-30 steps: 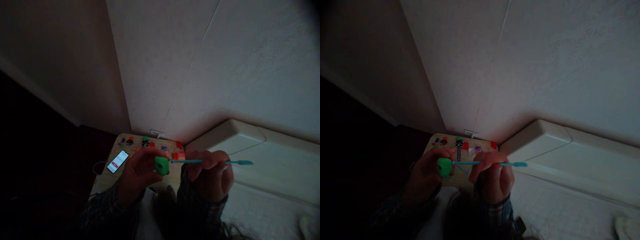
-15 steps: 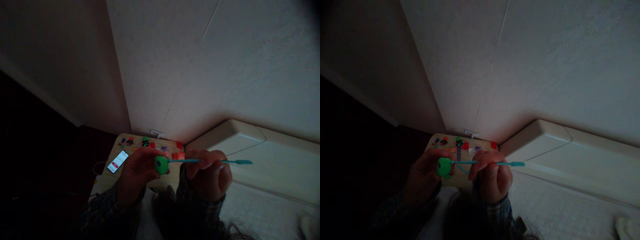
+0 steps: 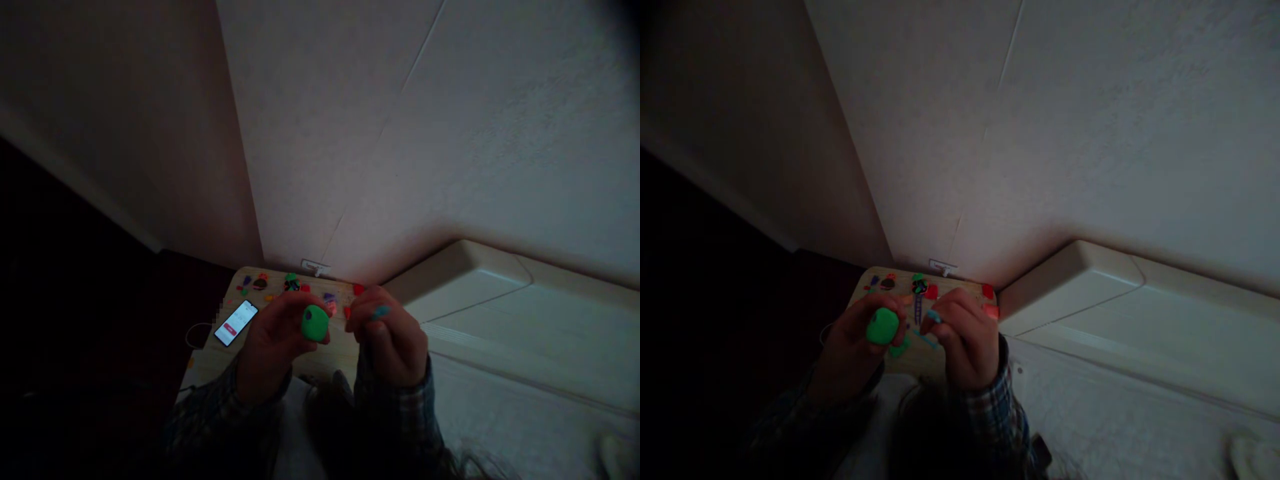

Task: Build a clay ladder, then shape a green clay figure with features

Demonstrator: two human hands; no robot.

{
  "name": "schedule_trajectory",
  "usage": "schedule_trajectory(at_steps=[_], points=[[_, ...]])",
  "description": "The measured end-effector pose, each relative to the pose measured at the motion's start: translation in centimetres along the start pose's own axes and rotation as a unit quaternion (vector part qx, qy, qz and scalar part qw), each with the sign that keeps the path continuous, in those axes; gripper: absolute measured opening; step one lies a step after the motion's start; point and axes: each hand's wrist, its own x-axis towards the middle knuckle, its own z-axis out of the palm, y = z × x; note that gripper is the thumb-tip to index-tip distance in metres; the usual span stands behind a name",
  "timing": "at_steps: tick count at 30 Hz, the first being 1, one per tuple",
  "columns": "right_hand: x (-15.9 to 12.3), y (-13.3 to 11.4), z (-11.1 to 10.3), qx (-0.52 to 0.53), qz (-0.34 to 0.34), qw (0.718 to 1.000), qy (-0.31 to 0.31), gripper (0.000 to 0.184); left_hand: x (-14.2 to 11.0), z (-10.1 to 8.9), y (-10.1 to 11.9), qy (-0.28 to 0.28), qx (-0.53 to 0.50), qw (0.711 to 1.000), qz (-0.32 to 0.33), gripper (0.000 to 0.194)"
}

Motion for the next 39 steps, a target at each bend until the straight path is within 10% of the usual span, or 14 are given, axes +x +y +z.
schedule_trajectory(at_steps=[39], points=[[0.44,-0.48,0.30,-0.099,-0.041,0.994,0.002,0.017,-0.44,0.04,0.67,0.079,0.060,0.995,-0.001,0.025]])
